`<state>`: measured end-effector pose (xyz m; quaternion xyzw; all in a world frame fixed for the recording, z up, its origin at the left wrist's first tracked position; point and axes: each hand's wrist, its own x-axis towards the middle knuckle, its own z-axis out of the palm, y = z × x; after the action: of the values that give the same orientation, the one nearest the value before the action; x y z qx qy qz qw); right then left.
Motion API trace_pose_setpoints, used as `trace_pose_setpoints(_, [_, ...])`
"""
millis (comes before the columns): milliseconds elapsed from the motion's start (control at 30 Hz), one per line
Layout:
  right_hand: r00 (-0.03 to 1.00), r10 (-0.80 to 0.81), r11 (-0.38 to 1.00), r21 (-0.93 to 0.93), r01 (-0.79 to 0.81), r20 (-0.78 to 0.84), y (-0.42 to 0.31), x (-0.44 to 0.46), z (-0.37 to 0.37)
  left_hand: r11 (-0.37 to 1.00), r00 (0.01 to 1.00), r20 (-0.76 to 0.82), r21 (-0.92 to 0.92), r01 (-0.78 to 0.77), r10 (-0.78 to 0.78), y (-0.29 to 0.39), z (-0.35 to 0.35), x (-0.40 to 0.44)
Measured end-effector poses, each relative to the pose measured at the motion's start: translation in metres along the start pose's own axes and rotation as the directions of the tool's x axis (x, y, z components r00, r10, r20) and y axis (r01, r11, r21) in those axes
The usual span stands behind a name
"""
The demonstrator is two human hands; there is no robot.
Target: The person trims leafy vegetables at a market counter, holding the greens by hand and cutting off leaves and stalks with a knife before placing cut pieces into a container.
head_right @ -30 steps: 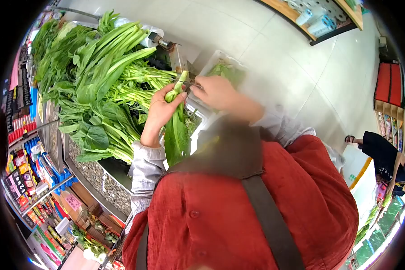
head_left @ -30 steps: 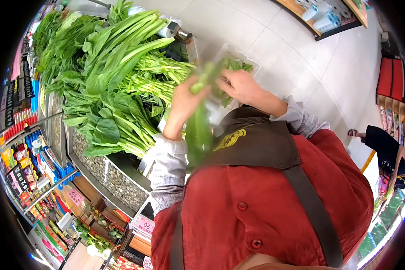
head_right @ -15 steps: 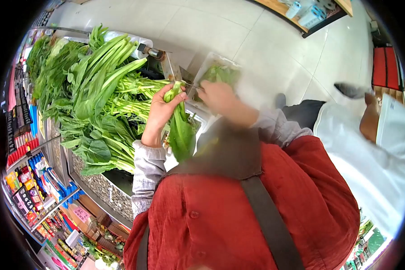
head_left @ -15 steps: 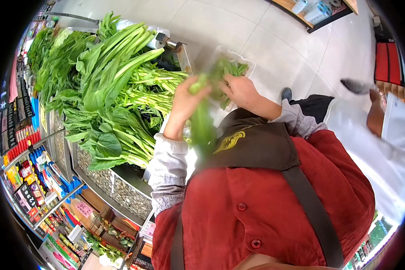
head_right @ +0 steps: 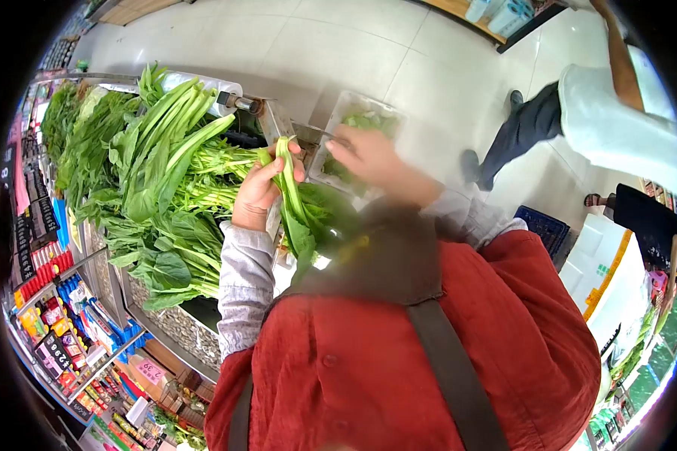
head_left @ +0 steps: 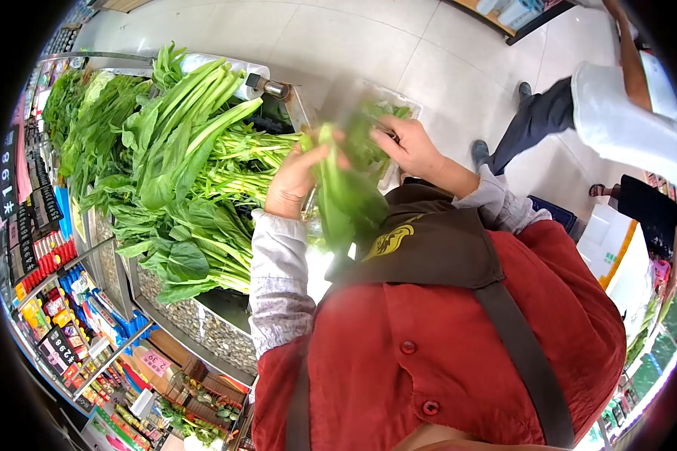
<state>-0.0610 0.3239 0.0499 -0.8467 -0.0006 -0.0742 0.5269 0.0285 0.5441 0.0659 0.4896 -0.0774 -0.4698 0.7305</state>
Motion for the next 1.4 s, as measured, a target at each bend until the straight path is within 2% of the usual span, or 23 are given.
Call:
trace_pose_setpoints(100, [0.995, -0.086, 0.996, -0.008, 0.087, 0.043, -0.010, 0.010, 0.001, 0.998, 0.999, 0.023, -0.048, -0.047, 0.048, -0.009, -0.006, -0.003])
trace_pose_setpoints(200, [0.975, -0.209, 0.974, -0.072, 0.214, 0.074, -0.014, 0.020, 0.008, 0.985, 0.979, 0.152, -0.126, -0.120, 0.138, -0.019, -0.015, -0.004])
trace_pose_setpoints(333, [0.923, -0.379, 0.915, -0.125, 0.384, 0.063, -0.021, 0.037, 0.017, 0.971, 0.970, 0.188, -0.208, -0.115, 0.155, -0.021, -0.007, -0.007])
trace_pose_setpoints(533, [0.866, -0.500, 0.857, -0.143, 0.495, 0.003, -0.034, 0.050, 0.024, 0.918, 0.937, 0.290, -0.389, -0.073, 0.197, -0.015, 0.009, -0.013])
trace_pose_setpoints(567, [0.862, -0.507, 0.853, -0.142, 0.503, 0.005, -0.033, 0.052, 0.025, 0.899, 0.931, 0.303, -0.434, -0.053, 0.201, -0.014, 0.009, -0.014])
trace_pose_setpoints(600, [0.871, -0.490, 0.865, -0.116, 0.489, 0.020, -0.029, 0.053, 0.027, 0.893, 0.894, 0.384, -0.449, -0.037, 0.230, -0.012, 0.009, -0.010])
trace_pose_setpoints(633, [0.879, -0.475, 0.875, -0.090, 0.476, 0.035, -0.024, 0.053, 0.030, 0.894, 0.894, 0.379, -0.446, -0.050, 0.239, -0.011, 0.011, -0.013])
trace_pose_setpoints(667, [0.872, -0.488, 0.868, -0.085, 0.489, 0.036, -0.014, 0.050, 0.032, 0.914, 0.906, 0.364, -0.401, -0.059, 0.218, -0.008, 0.013, -0.018])
trace_pose_setpoints(733, [0.975, -0.223, 0.973, -0.060, 0.223, 0.002, 0.014, 0.047, 0.032, 0.953, 0.913, 0.344, -0.275, -0.124, 0.218, 0.007, 0.023, -0.027])
trace_pose_setpoints(767, [0.970, -0.244, 0.968, -0.055, 0.244, 0.007, 0.019, 0.045, 0.030, 0.967, 0.921, 0.327, -0.205, -0.150, 0.212, 0.016, 0.025, -0.033])
trace_pose_setpoints(833, [0.991, -0.083, 0.991, -0.113, 0.072, -0.102, 0.025, 0.032, 0.028, 0.994, 0.968, 0.223, -0.047, -0.103, 0.111, 0.044, 0.030, -0.055])
trace_pose_setpoints(900, [0.991, -0.059, 0.994, -0.099, 0.047, -0.122, 0.030, 0.028, 0.027, 0.975, 0.976, 0.191, 0.213, 0.060, -0.101, 0.100, 0.050, -0.091])
trace_pose_setpoints(967, [0.990, -0.028, 0.997, -0.078, 0.017, -0.137, 0.046, 0.022, 0.027, 0.863, 0.984, -0.021, 0.478, 0.164, -0.175, 0.144, 0.058, -0.121])
trace_pose_setpoints(1000, [0.994, -0.059, 0.993, -0.106, 0.049, -0.092, 0.063, 0.016, 0.028, 0.779, 0.970, -0.127, 0.578, 0.243, -0.209, 0.166, 0.061, -0.136])
trace_pose_setpoints(1033, [0.995, -0.087, 0.988, -0.133, 0.080, -0.050, 0.077, 0.010, 0.029, 0.648, 0.957, -0.251, 0.707, 0.282, -0.143, 0.188, 0.065, -0.142])
trace_pose_setpoints(1067, [0.994, -0.095, 0.988, -0.125, 0.088, -0.052, 0.086, 0.005, 0.029, 0.381, 0.927, -0.374, 0.852, 0.358, -0.034, 0.207, 0.067, -0.145])
trace_pose_setpoints(1100, [0.997, -0.061, 0.985, -0.156, 0.068, 0.052, 0.093, 0.000, 0.028, 0.007, 0.922, -0.326, 0.943, 0.332, 0.208, 0.216, 0.056, -0.145])
trace_pose_setpoints(1133, [0.988, -0.022, 0.980, -0.190, 0.052, 0.156, 0.095, -0.003, 0.028, -0.316, 0.879, -0.246, 0.865, 0.389, 0.408, 0.220, 0.049, -0.140])
trace_pose_setpoints(1167, [0.988, -0.027, 0.981, -0.187, 0.056, 0.155, 0.097, -0.006, 0.029, -0.447, 0.849, -0.233, 0.766, 0.461, 0.475, 0.221, 0.036, -0.129])
trace_pose_setpoints(1200, [0.981, -0.027, 0.982, -0.178, 0.062, 0.194, 0.097, -0.010, 0.029, -0.557, 0.819, -0.207, 0.642, 0.527, 0.536, 0.217, 0.019, -0.115])
trace_pose_setpoints(1233, [0.972, -0.024, 0.983, -0.169, 0.065, 0.234, 0.097, -0.014, 0.030, -0.558, 0.819, -0.207, 0.641, 0.527, 0.535, 0.209, 0.004, -0.103])
trace_pose_setpoints(1300, [0.970, 0.003, 0.989, -0.146, 0.034, 0.242, 0.084, -0.019, 0.028, -0.727, 0.819, -0.067, 0.424, 0.540, 0.569, 0.184, -0.023, -0.073])
trace_pose_setpoints(1400, [0.974, 0.018, 0.990, -0.141, 0.014, 0.225, 0.077, -0.029, 0.027, -0.739, 0.807, -0.118, 0.343, 0.580, 0.579, 0.140, -0.051, -0.026])
